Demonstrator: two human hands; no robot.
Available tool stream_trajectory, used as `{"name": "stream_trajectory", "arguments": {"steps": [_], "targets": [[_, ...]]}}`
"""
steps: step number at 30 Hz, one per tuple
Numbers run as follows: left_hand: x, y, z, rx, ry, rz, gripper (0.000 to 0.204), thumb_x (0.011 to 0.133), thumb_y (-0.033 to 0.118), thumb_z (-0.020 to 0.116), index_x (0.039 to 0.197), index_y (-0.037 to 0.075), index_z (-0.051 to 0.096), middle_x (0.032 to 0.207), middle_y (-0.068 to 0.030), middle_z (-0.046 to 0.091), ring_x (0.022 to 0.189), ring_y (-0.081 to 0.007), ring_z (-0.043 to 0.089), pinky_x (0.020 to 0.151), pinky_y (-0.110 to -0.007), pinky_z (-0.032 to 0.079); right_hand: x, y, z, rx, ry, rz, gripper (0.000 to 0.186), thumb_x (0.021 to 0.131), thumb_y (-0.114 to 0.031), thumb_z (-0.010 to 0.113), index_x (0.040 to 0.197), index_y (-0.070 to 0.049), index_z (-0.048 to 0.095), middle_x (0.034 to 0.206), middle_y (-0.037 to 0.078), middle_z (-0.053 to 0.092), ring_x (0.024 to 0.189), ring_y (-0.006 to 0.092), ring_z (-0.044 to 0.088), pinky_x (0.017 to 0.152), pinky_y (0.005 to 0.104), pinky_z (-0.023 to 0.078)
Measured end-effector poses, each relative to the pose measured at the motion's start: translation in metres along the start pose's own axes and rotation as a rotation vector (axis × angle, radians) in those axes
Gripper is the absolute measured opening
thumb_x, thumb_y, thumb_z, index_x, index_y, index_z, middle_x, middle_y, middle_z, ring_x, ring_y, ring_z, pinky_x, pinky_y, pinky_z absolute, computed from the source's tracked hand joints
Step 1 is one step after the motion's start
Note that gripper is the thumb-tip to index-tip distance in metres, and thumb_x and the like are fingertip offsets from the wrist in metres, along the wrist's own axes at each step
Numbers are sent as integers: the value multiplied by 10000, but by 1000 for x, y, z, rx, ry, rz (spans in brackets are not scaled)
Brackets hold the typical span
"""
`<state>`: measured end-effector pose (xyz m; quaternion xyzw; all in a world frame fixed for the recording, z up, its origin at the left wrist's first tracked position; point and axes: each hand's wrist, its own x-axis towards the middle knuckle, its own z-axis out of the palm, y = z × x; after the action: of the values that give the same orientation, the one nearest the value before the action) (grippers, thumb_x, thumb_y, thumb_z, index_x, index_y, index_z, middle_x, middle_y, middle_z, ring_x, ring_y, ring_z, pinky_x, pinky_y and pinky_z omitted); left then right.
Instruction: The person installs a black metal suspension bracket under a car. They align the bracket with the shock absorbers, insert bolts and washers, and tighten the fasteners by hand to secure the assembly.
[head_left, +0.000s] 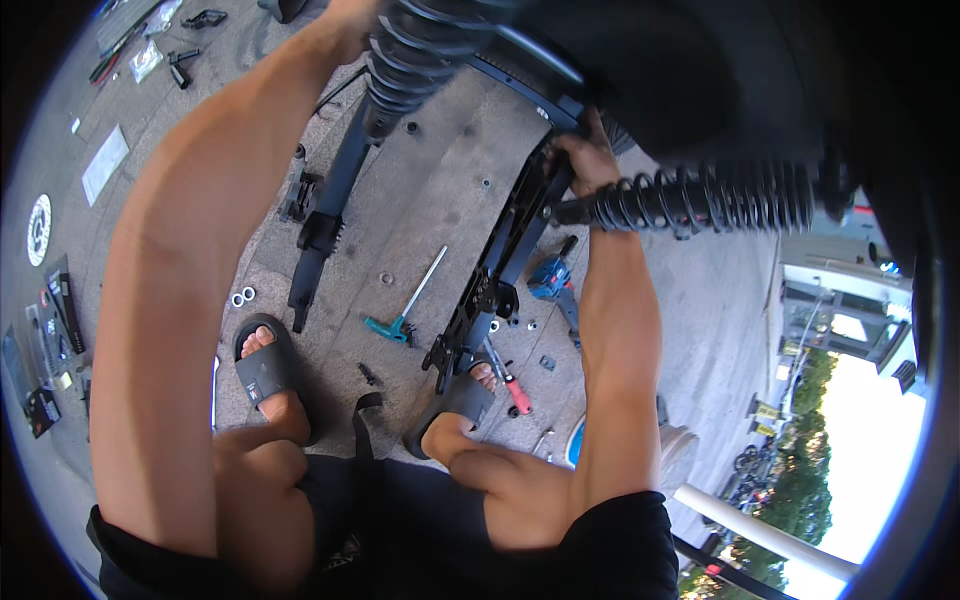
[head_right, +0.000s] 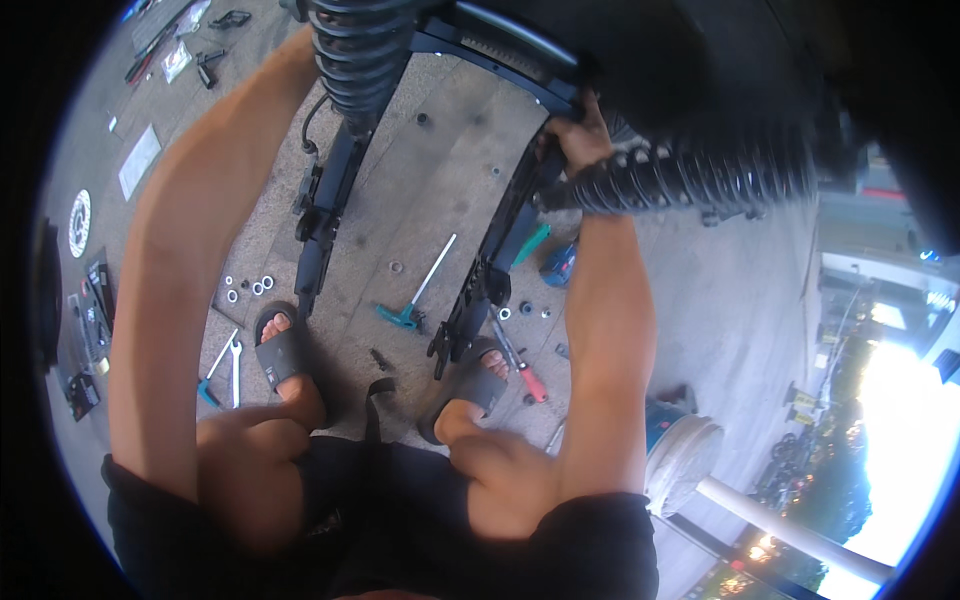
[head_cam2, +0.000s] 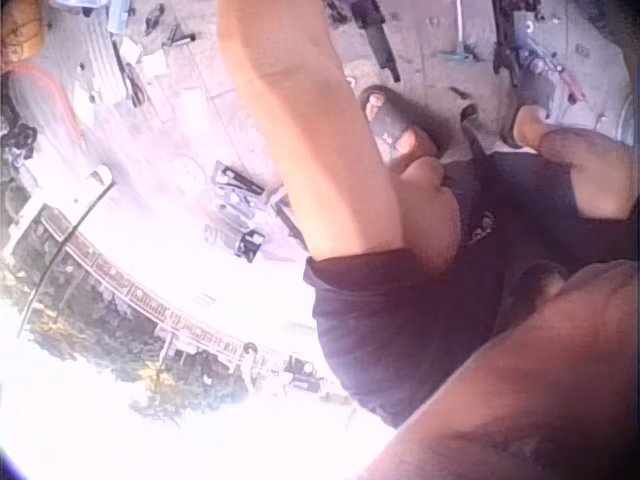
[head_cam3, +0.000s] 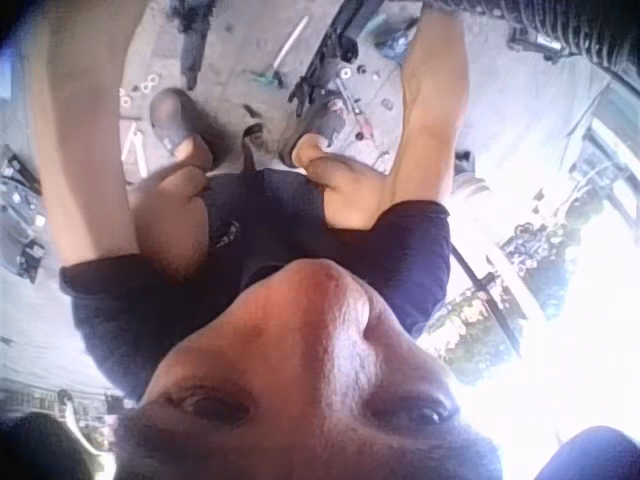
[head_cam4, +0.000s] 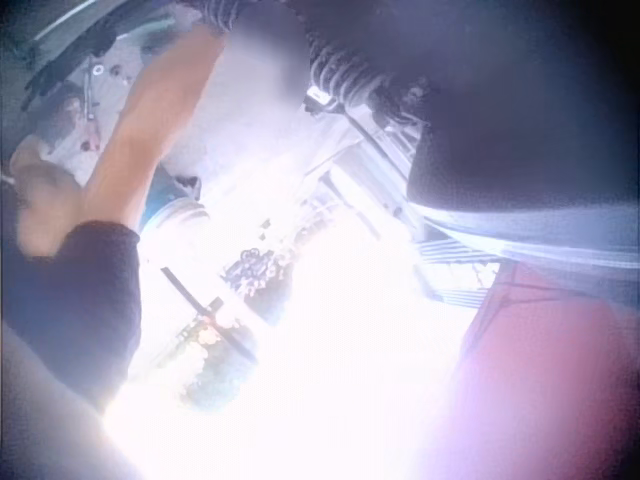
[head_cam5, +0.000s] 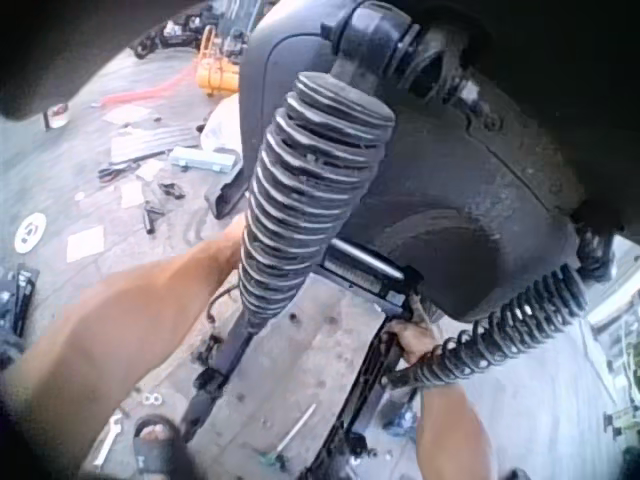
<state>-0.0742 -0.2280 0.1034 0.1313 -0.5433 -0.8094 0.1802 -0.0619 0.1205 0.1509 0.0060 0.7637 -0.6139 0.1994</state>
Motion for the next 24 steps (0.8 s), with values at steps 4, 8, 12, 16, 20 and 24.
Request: {"name": "stream_trajectory", "arguments": {"steps": [4, 8, 12, 16, 20, 24], "targets": [[-1, 11, -3, -58, -20, -19, 413, 950, 361, 518, 1053, -4, 682, 948, -148, 709, 836, -241, 675, 736, -362, 520, -1, 6, 0, -95, 18, -53, 956, 770, 81, 564, 1537, -109, 26, 711, 143, 592, 578, 243, 607, 508, 367, 532], [-10, 24, 2, -61, -34, -3, 414, 950, 366, 518, 1054, -1, 681, 949, -146, 708, 837, -241, 674, 737, -364, 521, -7, 10, 7, -171, 107, -197, 895, 755, 44, 572, 1530, -71, 140, 768, 149, 630, 586, 236, 624, 543, 353, 537], [-15, 33, 6, -66, -51, 30, 415, 950, 370, 519, 1055, 2, 679, 951, -144, 708, 838, -241, 674, 738, -366, 522, -13, 6, 3, -279, 87, -208, 834, 781, -46, 619, 1509, -48, 212, 812, 121, 644, 643, 203, 640, 602, 322, 540], [-24, 38, 9, -80, -60, 56, 416, 950, 374, 519, 1056, 5, 678, 953, -141, 707, 840, -241, 673, 739, -367, 523, -12, 1, 2, -265, 111, -201, 868, 747, -20, 596, 1518, -70, 202, 840, 105, 639, 636, 187, 617, 591, 322, 522], [-34, 44, 12, -88, -61, 78, 416, 949, 378, 519, 1057, 8, 677, 954, -139, 707, 841, -241, 673, 740, -369, 524, -11, -1, 4, -253, 114, -182, 905, 713, 5, 574, 1528, -91, 193, 867, 90, 634, 629, 171, 594, 580, 321, 505], [-37, 49, 14, -94, -66, 89, 417, 949, 382, 519, 1058, 11, 676, 956, -137, 706, 842, -241, 672, 741, -371, 525, -8, 2, 4, -221, 116, -155, 945, 679, 31, 551, 1537, -113, 184, 895, 75, 630, 622, 156, 570, 569, 321, 487]]}}
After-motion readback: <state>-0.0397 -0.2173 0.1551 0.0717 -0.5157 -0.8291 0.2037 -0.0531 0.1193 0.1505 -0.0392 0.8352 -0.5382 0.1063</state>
